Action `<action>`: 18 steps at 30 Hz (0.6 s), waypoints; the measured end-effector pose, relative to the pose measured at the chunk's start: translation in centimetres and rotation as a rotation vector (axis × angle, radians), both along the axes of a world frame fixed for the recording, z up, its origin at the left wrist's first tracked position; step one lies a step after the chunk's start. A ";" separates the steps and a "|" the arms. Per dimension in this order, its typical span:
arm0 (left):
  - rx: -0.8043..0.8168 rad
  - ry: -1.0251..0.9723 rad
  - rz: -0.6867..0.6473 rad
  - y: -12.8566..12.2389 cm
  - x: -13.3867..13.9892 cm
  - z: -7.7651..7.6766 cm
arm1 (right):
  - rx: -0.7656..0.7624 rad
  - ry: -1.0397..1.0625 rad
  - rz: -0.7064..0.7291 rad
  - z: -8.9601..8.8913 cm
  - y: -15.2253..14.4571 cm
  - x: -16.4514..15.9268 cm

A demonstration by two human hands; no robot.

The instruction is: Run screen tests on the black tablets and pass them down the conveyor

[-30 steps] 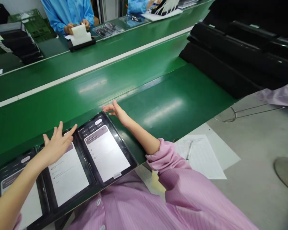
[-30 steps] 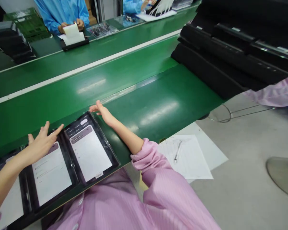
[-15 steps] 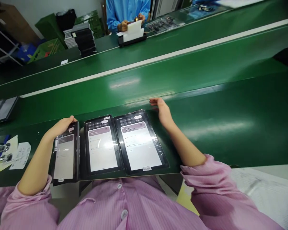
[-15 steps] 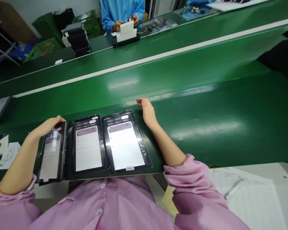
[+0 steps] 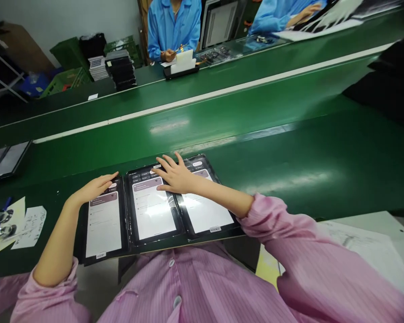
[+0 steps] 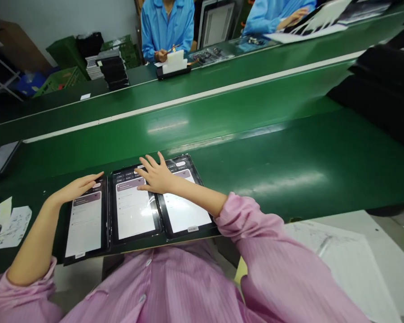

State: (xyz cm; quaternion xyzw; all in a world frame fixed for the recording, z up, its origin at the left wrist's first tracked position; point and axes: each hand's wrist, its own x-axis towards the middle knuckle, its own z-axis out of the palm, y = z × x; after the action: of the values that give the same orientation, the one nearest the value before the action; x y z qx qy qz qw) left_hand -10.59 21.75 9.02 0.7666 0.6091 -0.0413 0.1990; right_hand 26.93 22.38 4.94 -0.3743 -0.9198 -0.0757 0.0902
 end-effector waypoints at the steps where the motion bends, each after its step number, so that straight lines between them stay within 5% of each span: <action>1: 0.040 0.030 0.009 -0.6 -0.2 -0.3 | 0.027 0.027 -0.037 -0.3 -0.1 0.9; 9: 0.410 0.091 0.066 -7.1 -2.7 -3.1 | 0.022 0.222 -0.462 -3.6 -2.1 12.1; 18: 0.722 0.081 -0.013 -11.8 -2.9 -4.9 | 0.100 0.238 -0.482 -4.4 -2.4 11.2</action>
State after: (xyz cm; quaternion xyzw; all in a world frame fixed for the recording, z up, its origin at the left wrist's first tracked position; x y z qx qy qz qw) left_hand -13.53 9.98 4.11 0.7892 0.5867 0.1448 -0.1094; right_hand 38.14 19.96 0.52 -0.5838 -0.7822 -0.0957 0.1953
